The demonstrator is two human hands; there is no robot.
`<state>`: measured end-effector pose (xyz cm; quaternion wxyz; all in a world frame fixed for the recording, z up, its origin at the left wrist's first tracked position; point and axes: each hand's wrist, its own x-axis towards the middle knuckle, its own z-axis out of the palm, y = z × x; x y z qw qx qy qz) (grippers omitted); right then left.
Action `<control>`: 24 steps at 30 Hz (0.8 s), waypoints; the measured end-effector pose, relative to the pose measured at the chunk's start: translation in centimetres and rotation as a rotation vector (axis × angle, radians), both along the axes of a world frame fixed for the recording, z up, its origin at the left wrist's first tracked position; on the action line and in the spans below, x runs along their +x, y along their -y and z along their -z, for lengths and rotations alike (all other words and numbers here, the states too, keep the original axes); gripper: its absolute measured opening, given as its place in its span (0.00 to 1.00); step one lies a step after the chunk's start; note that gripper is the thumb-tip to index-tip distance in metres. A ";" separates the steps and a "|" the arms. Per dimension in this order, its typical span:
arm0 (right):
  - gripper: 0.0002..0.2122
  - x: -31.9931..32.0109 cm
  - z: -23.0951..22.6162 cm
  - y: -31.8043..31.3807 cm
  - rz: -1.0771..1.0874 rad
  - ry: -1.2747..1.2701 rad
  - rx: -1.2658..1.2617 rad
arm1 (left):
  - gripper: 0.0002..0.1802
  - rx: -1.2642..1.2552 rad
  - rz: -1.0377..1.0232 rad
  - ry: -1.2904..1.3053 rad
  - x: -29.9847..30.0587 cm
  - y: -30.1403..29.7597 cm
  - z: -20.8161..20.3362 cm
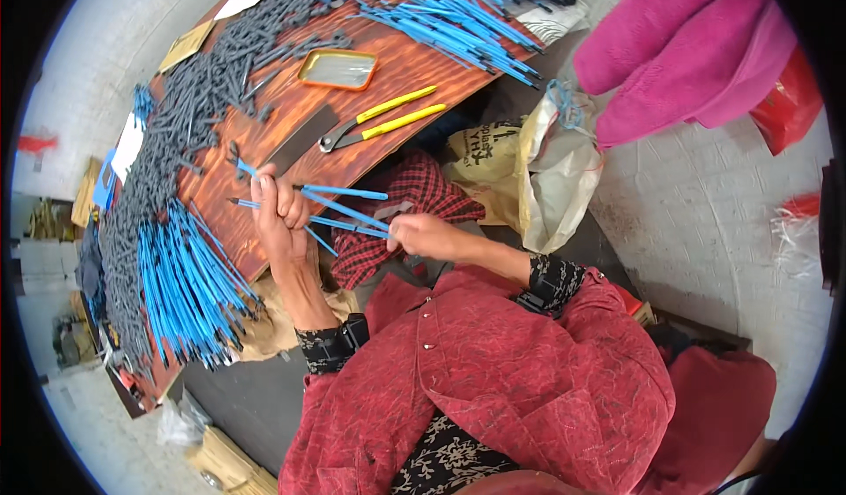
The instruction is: Organizing and bundling blue electrical wires into a specialized comb-like jig on a workbench.
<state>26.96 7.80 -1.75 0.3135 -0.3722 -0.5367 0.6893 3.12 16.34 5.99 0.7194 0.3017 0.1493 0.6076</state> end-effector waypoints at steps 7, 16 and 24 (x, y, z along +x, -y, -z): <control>0.07 6.9 -2.2 -6.9 0.477 0.693 1.222 | 0.11 -0.190 -0.349 -0.151 -3.1 -2.9 4.4; 0.06 19.0 -4.6 -17.7 0.873 1.295 1.136 | 0.10 -0.204 -0.350 -0.192 -2.7 -3.0 3.9; 0.12 21.5 -5.1 -19.9 0.893 0.343 0.248 | 0.11 -0.194 -0.346 -0.169 -2.8 -2.5 3.9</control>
